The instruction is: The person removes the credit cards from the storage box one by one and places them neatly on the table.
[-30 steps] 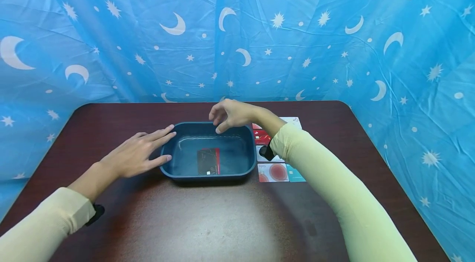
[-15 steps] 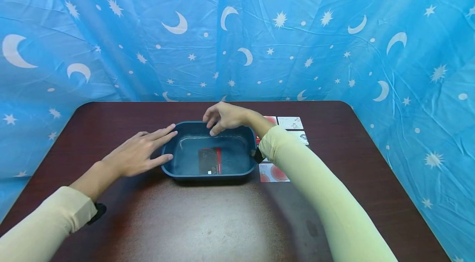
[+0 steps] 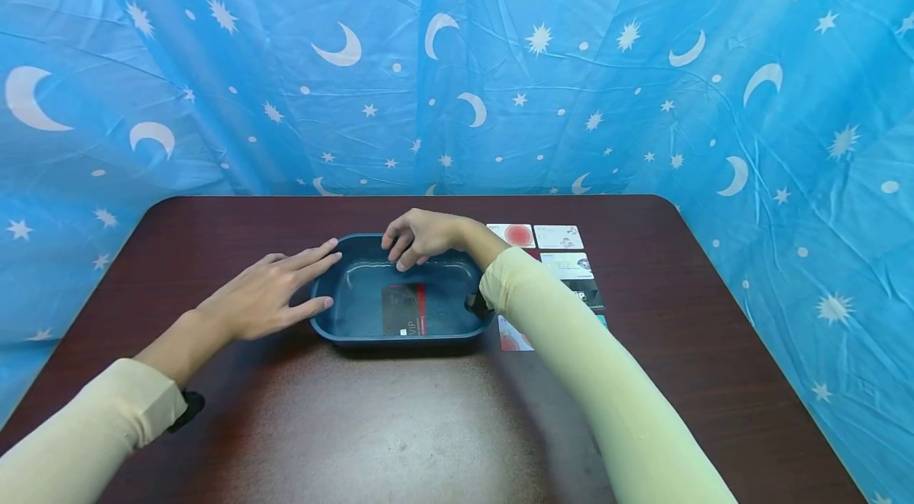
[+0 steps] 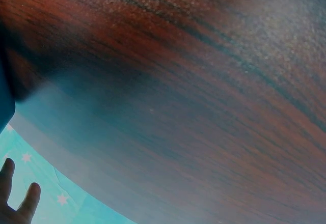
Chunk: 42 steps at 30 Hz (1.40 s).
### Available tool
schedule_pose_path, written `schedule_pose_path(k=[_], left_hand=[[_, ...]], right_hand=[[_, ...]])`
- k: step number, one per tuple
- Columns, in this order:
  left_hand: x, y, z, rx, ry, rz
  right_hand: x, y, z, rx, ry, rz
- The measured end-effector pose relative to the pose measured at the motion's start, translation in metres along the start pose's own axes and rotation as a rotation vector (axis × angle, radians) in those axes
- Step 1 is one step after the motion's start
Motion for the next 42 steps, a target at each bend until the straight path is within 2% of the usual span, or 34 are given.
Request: schedule_pose_path(k=[7,15,26,42], left_hand=[[-0.002,0.001,0.001,0.012,0.001,0.018],[-0.002,0.001,0.002,0.015,-0.011,0.025],[-0.003,0.001,0.003,0.017,-0.011,0.027],[-0.002,-0.001,0.002,0.014,-0.013,0.026]], right_hand=[[0.008,0.002,0.009,0.097,-0.055,-0.054],[0.017,0.005,0.014,0.162,-0.147,-0.096],[0.021,0.006,0.016,0.184,-0.206,-0.093],[0.03,0.008,0.018,0.196,-0.254,-0.134]])
Point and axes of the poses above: each hand's wrist, its own y-axis towards the middle knuckle, its own x-axis out of the palm, z = x × y, the point moved 9 cm from there along y, towards the middle knuckle, and after that the axes turned 7 degrees about y, right-handed, at the moved point
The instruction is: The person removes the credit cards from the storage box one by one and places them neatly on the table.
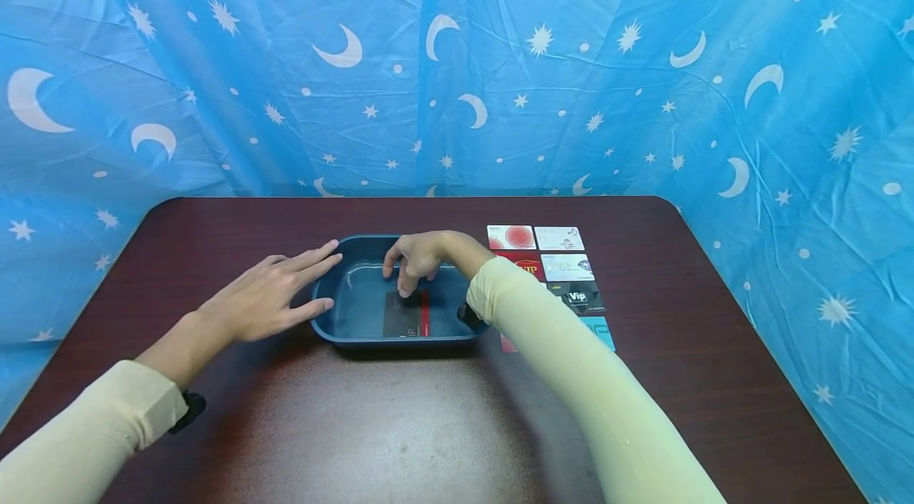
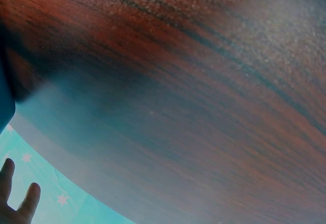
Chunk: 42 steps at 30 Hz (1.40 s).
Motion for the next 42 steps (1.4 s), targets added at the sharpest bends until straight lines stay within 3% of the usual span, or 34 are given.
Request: schedule_pose_path(k=[6,34,42], left_hand=[[-0.002,-0.001,0.001,0.011,-0.001,0.023],[0.0,0.001,0.001,-0.007,0.009,0.002],[0.001,-0.001,0.001,-0.005,0.009,0.006]], right_hand=[[0.0,-0.003,-0.003,-0.004,-0.017,0.009],[0.006,-0.012,-0.022,-0.123,-0.126,0.019],[0.003,-0.023,-0.028,-0.153,-0.211,0.094]])
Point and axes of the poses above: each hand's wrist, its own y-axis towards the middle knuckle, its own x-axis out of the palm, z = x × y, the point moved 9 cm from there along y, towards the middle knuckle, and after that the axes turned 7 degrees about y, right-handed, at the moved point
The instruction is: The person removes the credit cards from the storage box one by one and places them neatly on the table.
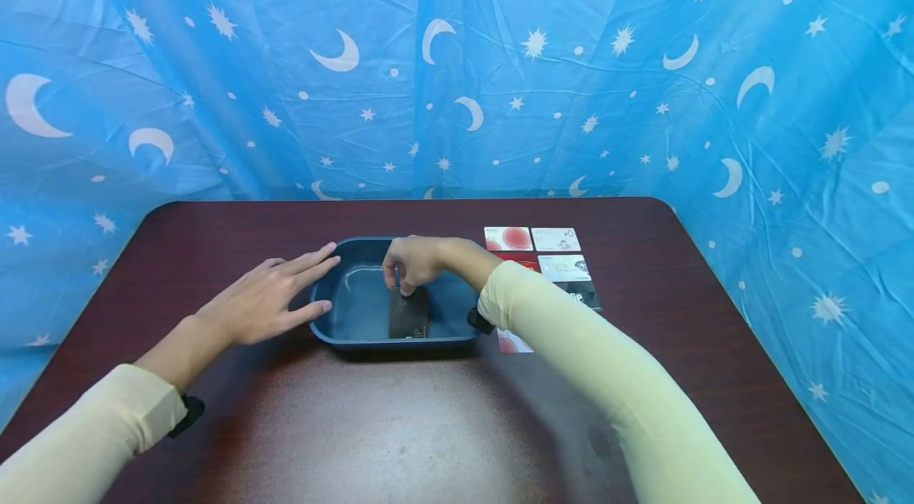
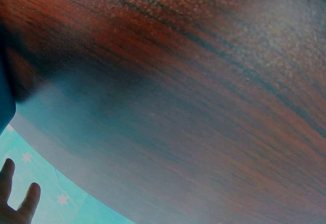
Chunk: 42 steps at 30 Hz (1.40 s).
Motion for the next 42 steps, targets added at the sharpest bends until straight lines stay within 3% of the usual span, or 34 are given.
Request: schedule_pose_path(k=[6,22,31,36,42], left_hand=[[0.0,0.0,0.0,-0.001,-0.002,0.001],[0.001,0.002,0.0,0.001,0.003,-0.01],[-0.001,0.001,0.0,0.003,0.004,-0.003],[0.0,-0.001,0.0,-0.002,0.003,-0.002],[0.0,-0.001,0.0,-0.001,-0.001,0.002]], right_hand=[[-0.003,-0.007,-0.006,-0.036,-0.082,0.043],[0.002,-0.036,-0.014,-0.111,-0.137,0.042],[0.002,-0.058,-0.015,-0.112,-0.197,0.036],[-0.004,-0.073,-0.018,-0.152,-0.219,0.076],[-0.019,-0.096,-0.014,-0.142,-0.174,0.15]])
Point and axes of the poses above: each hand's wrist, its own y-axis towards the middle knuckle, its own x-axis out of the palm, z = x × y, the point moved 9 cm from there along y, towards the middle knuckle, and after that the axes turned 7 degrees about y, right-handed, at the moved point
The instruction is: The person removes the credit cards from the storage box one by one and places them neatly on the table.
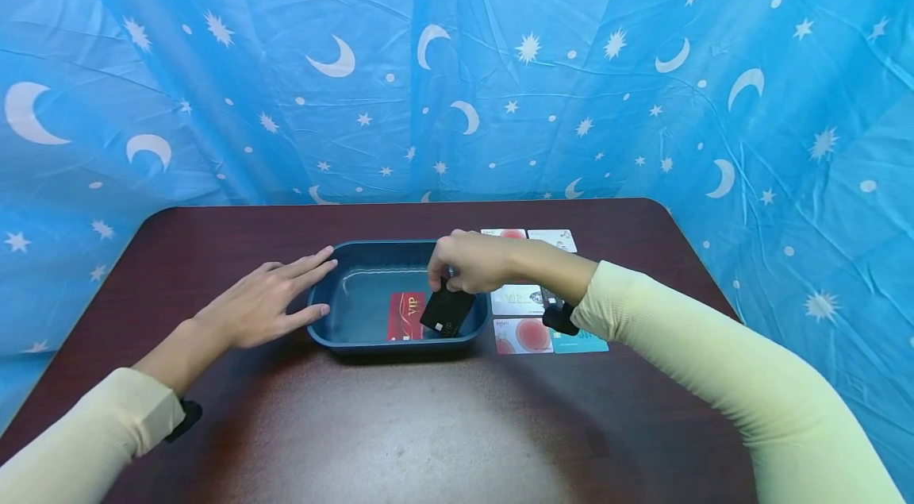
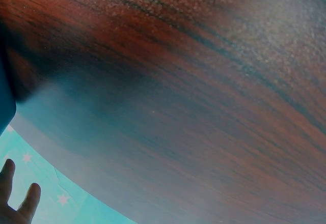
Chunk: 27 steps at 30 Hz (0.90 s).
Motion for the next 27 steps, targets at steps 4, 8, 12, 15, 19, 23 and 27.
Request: schedule_pose_path(k=[4,8,12,15,19,23,27], left_hand=[[0.001,-0.001,0.0,0.0,-0.001,-0.001],[0.0,-0.001,0.0,0.001,0.0,0.002],[0.001,-0.001,0.0,0.004,0.004,0.004],[0.002,-0.001,-0.001,0.002,0.0,0.002],[0.003,-0.001,0.0,0.001,-0.001,0.001],[0.001,-0.001,0.0,0.0,-0.001,0.003],[0.0,0.0,0.001,-0.004,-0.001,0.003]], right_hand=[[-0.013,-0.013,0.004,0.015,0.052,0.034],[-0.025,-0.025,0.009,0.021,0.105,0.084],[-0.033,-0.038,0.015,0.022,0.153,0.139],[-0.034,-0.047,0.021,0.017,0.205,0.18],[-0.032,-0.061,0.028,0.009,0.273,0.218],[-0.026,-0.076,0.034,0.001,0.335,0.237],[-0.018,-0.092,0.04,0.005,0.384,0.254]])
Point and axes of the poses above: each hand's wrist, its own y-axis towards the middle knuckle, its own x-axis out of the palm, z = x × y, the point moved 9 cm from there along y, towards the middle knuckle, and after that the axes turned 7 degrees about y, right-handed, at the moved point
